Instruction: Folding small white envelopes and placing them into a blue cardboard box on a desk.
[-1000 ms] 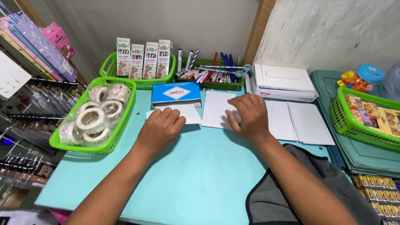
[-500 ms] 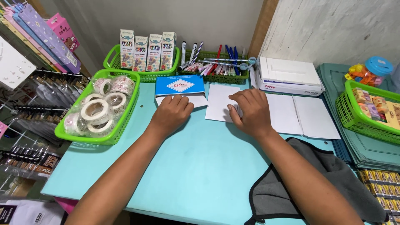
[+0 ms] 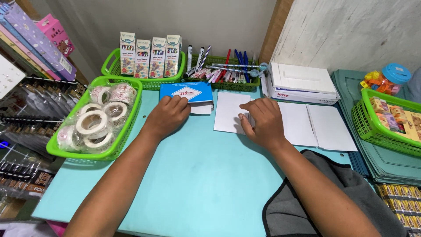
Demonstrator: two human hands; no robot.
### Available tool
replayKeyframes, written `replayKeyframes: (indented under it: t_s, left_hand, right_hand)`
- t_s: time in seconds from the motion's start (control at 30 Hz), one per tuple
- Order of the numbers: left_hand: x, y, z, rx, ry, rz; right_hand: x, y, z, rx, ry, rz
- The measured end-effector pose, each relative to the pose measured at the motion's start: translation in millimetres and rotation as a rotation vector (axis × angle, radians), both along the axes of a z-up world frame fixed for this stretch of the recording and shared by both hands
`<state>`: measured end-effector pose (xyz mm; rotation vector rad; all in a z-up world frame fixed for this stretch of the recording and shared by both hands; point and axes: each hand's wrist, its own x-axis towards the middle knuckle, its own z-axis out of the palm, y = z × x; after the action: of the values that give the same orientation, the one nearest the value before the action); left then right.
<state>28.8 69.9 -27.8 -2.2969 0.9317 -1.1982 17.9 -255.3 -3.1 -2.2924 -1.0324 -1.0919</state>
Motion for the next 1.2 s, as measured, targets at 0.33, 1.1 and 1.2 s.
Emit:
replayKeyframes:
  t_s: [0.33,1.1,1.2]
  left_hand:
    - [-0.5,-8.0,-0.6,-0.102,0.059,0.014]
    - [-11.1,-53.4,-12.2,-0.251,0.262,-0.293]
    - [-11.4,-67.5,-9.9,-0.295,0.334,-0.314]
  right_hand:
    - [-2.0,2.5,2.0,0.016,0.033,0.021]
    - [-3.7,12.7,-4.1,-0.206,0.341,0.072]
    - [-1.5,13.5,-5.5,-0.187,0.338,0.054]
